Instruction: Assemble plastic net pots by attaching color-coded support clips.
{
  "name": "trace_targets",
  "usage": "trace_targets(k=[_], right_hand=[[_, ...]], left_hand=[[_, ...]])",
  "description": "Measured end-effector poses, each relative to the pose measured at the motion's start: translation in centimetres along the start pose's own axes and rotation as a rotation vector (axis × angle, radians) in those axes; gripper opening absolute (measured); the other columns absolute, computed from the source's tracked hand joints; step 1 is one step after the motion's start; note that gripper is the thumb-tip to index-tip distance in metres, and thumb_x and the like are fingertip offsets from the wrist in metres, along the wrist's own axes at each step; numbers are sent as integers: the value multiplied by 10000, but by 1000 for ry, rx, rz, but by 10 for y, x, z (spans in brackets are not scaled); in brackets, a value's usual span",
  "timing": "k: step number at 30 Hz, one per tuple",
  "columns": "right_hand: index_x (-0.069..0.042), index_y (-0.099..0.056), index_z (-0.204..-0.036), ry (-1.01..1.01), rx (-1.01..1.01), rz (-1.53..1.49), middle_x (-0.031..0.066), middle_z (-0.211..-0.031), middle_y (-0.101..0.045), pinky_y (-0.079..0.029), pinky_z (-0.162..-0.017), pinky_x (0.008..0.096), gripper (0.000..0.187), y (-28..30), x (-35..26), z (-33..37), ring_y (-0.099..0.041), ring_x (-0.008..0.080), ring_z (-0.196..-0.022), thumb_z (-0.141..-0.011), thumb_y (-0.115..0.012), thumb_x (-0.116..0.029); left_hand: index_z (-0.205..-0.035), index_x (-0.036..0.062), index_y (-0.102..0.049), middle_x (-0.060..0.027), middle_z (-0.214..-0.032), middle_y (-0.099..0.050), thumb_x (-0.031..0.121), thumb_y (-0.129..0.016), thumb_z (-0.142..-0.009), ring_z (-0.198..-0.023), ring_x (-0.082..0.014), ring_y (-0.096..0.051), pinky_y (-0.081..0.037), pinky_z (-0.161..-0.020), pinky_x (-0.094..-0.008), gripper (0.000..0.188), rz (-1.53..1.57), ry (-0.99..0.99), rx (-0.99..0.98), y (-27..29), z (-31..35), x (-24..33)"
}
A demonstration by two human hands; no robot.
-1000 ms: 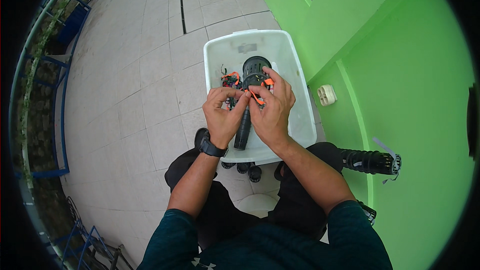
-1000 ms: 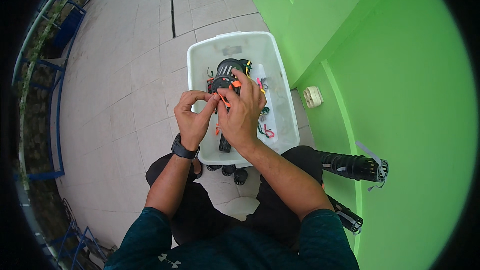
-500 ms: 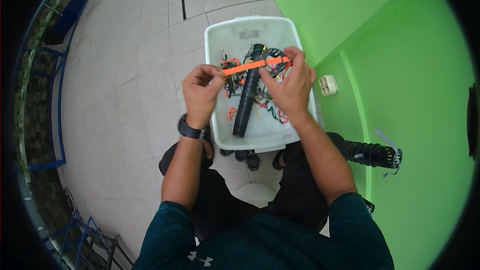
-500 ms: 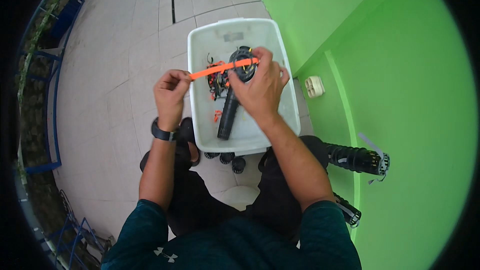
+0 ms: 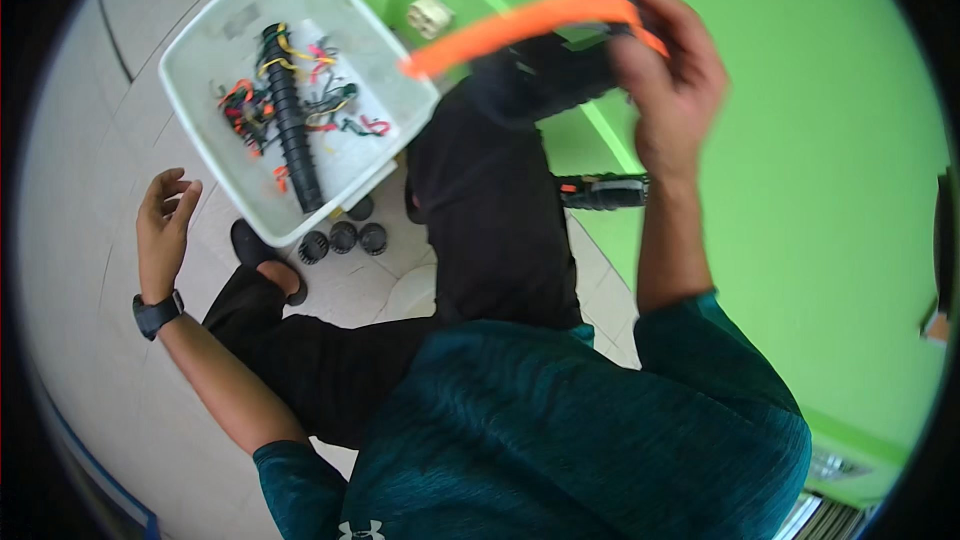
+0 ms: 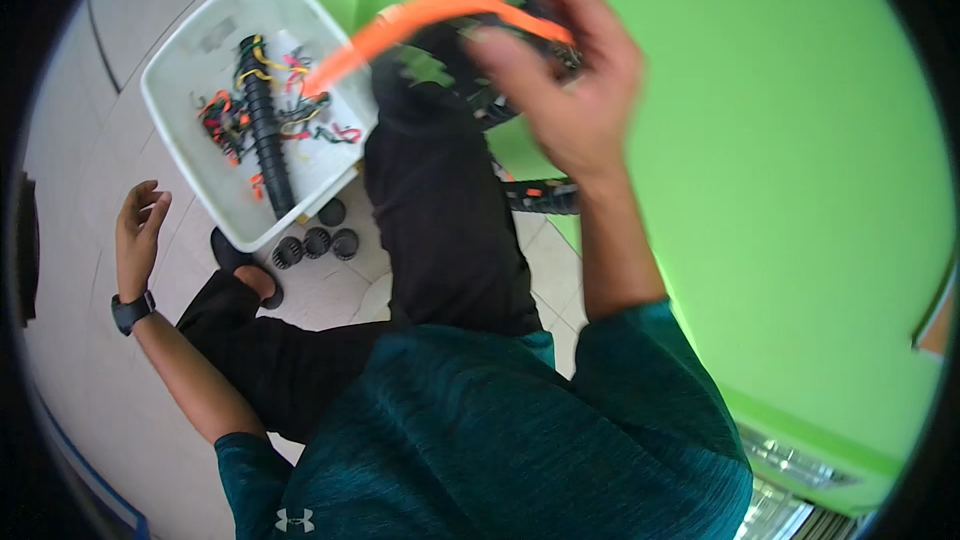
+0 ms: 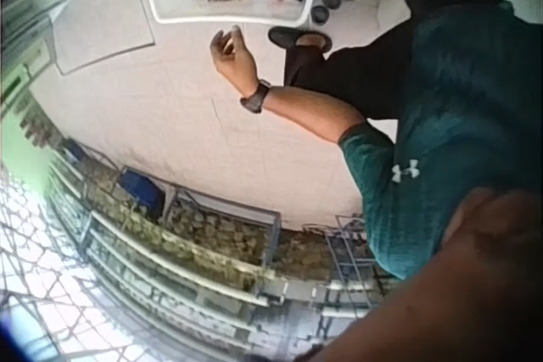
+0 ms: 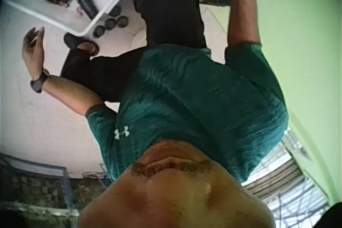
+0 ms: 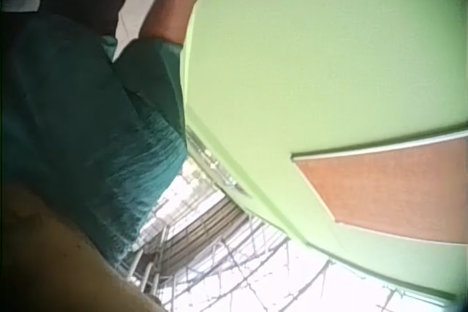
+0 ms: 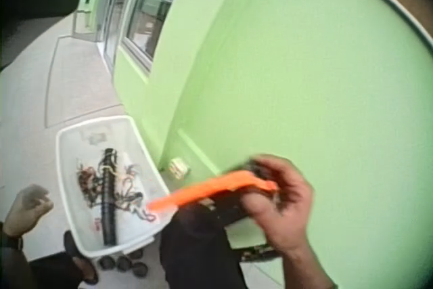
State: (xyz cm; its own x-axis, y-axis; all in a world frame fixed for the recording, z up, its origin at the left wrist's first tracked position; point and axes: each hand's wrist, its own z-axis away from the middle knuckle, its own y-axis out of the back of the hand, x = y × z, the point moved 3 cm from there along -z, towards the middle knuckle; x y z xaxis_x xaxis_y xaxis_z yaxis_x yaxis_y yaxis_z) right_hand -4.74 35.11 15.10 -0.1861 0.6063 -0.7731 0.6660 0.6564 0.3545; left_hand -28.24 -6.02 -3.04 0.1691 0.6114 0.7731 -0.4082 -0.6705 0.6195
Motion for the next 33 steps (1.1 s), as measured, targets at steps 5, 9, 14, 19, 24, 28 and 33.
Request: trace_targets(k=[5, 9, 14, 19, 24, 28, 33], right_hand=[[62, -636, -1135, -199, 338, 721, 115, -1023, -692, -512, -847, 321, 398, 171, -10, 103, -643, 169, -923, -876, -754, -217], [53, -625, -1173, -352, 325, 883, 155, -1055, -669, -514, -839, 327, 465, 206, 47, 171, -644, 214, -954, -858, -774, -254], [53, -605, -1218, -453, 203, 860, 179, -1068, -669, -527, -804, 334, 524, 191, 95, 199, -660, 243, -952, -859, -770, -291], [28, -583, -1279, -342, 224, 1115, 182, -1145, -652, -470, -929, 376, 505, 179, 89, 206, -617, 271, -1059, -894, -727, -267], [16, -623, -1197, -145, 189, 734, 133, -1079, -653, -449, -952, 367, 310, 69, 52, 106, -595, 231, -1032, -903, -664, -74], [8, -685, -1019, -174, -393, 256, 142, -933, -703, -520, -780, 329, 172, -112, 96, 30, -667, 221, -818, -879, -668, -90], [-43, -741, -882, -473, -1121, 542, 176, -850, -724, -553, -772, 420, 224, -287, 313, 8, -710, 335, -827, -789, -693, -241]], left_hand=[[-1236, -31, -573, -133, -1027, -668, 216, -690, -922, -853, -175, -629, -508, -746, -304, 416, 35, -93, -169, -48, -14, 21], [-1228, -32, -578, -148, -1032, -674, 207, -705, -904, -858, -194, -641, -525, -758, -323, 422, 5, -85, -194, -46, -10, 18], [-1200, -51, -589, -165, -1014, -679, 218, -727, -882, -884, -214, -657, -534, -781, -338, 439, -52, -108, -133, -36, -5, 4], [-1175, -39, -605, -174, -1017, -690, 276, -745, -866, -869, -240, -679, -551, -769, -355, 463, -42, -91, -68, -40, -10, 4], [-1168, -32, -620, -212, -1041, -699, 303, -744, -848, -881, -288, -692, -551, -776, -380, 480, -113, 45, -38, -24, -5, 13], [-1179, -25, -620, -196, -1048, -700, 301, -742, -845, -908, -296, -686, -545, -786, -388, 482, -102, 96, -31, -13, 0, 6], [-1191, -29, -607, -170, -1052, -689, 268, -741, -854, -932, -273, -664, -534, -796, -379, 469, -70, 151, -27, -7, -13, 19]])
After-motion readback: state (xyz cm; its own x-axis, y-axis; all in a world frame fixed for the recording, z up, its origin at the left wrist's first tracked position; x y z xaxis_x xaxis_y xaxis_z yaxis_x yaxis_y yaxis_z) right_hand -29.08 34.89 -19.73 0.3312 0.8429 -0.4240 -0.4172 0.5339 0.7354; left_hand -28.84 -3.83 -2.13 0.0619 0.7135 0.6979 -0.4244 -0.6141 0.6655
